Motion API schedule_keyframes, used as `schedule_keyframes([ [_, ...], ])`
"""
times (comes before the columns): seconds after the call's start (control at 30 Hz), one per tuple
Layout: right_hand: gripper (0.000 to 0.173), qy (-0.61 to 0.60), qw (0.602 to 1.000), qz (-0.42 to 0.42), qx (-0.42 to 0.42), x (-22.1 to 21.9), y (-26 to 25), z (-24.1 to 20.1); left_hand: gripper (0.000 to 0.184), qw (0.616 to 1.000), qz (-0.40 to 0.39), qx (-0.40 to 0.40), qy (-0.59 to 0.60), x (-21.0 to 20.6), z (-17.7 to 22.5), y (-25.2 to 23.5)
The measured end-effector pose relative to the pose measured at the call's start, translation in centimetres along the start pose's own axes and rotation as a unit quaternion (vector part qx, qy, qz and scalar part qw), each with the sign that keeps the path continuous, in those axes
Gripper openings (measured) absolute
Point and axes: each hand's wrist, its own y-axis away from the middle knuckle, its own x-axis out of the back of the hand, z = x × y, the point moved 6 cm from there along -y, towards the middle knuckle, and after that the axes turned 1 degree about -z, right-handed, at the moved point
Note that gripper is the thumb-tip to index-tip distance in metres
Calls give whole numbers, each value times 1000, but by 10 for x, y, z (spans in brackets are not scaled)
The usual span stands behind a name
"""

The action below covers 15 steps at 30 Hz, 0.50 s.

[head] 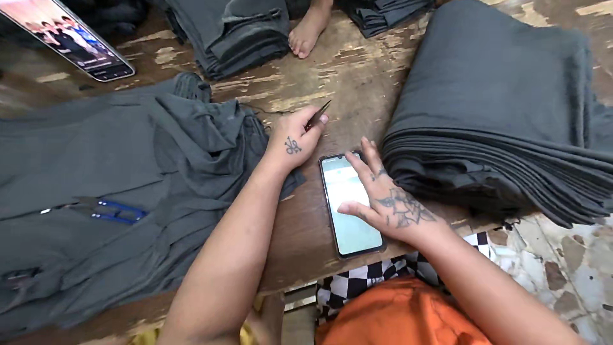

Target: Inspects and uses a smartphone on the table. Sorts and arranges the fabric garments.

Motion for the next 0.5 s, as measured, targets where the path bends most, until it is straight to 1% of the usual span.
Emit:
schedule_keyframes([
  [0.07, 93, 4, 1000, -6, -9, -2, -5, 0, 35, 1000, -1, 0, 3, -1, 1, 1],
  [0.1, 92, 9, 1000, -2, 6, -1, -5, 1, 35, 1000, 1, -1, 5, -1, 1, 1],
  [0.2, 80, 36, 997, 11, 72, -1, 2, 2, 35, 1000, 6, 0, 7, 0, 1, 1],
  [0.27, 76, 49, 994, 17, 95, -2, 7, 2, 35, 1000, 7, 1, 8, 0, 1, 2],
  [0.4, 77, 65, 995, 3, 70, -5, 5, 1, 35, 1000, 5, -5, 8, 0, 2, 1],
  [0.5, 81, 48, 997, -1, 67, -3, 8, 2, 36, 1000, 6, -9, 11, 0, 1, 1],
])
